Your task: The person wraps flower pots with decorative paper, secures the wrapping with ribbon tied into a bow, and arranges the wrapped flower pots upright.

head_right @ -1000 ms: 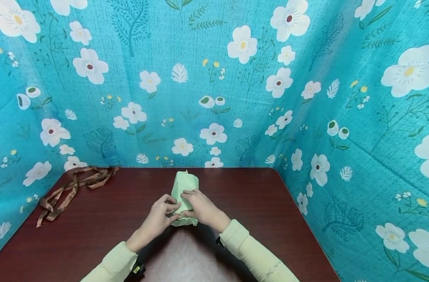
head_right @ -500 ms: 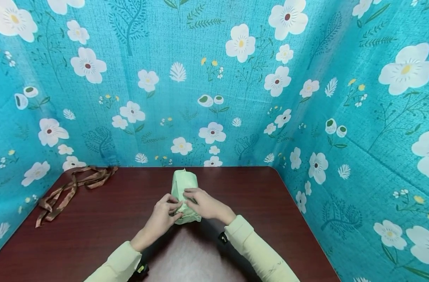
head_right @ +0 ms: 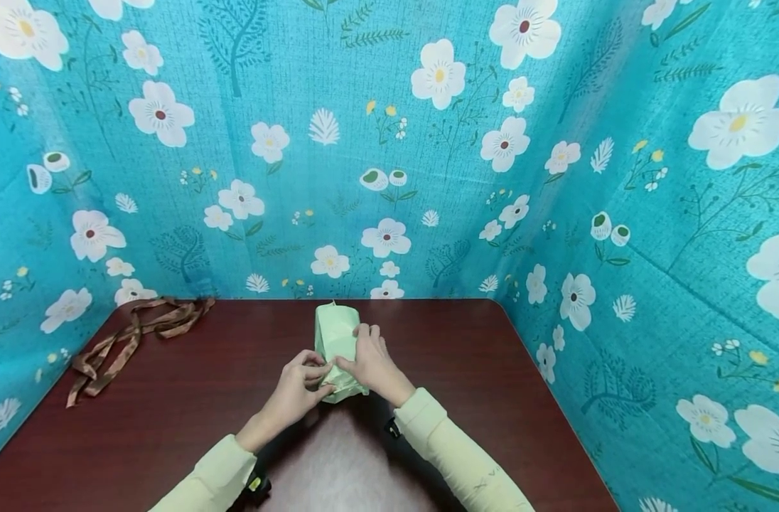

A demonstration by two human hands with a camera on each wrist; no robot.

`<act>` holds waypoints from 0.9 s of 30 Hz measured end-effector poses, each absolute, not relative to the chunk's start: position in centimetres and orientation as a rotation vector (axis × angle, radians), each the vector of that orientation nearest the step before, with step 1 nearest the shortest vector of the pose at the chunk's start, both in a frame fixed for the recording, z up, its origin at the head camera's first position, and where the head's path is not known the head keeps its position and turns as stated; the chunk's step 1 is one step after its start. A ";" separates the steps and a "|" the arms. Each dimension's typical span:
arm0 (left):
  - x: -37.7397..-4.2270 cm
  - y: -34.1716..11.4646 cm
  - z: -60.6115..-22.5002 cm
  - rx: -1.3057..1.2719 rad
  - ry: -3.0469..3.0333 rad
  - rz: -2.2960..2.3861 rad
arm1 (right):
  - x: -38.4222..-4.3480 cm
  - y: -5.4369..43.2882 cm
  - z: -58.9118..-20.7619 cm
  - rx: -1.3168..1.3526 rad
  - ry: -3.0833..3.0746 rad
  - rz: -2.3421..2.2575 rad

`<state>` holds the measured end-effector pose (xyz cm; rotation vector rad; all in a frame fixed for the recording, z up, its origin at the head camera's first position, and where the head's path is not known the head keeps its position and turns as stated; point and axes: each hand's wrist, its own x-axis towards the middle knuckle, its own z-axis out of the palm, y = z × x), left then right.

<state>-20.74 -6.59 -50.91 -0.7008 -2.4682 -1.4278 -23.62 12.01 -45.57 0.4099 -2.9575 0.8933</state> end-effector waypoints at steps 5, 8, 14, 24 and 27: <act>-21.0 -6.8 -50.8 -0.703 -2.450 -1.507 | -23.8 12.2 -45.6 0.357 -3.060 0.956; -21.2 -6.8 -51.0 -0.687 -2.424 -1.539 | -23.9 12.4 -45.5 0.381 -3.088 0.973; -21.6 -6.8 -51.2 -0.658 -2.367 -1.517 | -24.0 12.7 -45.2 0.368 -3.126 1.011; -21.7 -6.7 -51.3 -0.601 -2.337 -1.683 | -24.3 12.4 -45.5 0.290 -3.132 1.038; -21.7 -6.6 -51.2 -0.569 -2.346 -1.724 | -24.4 12.3 -45.9 0.278 -3.130 1.028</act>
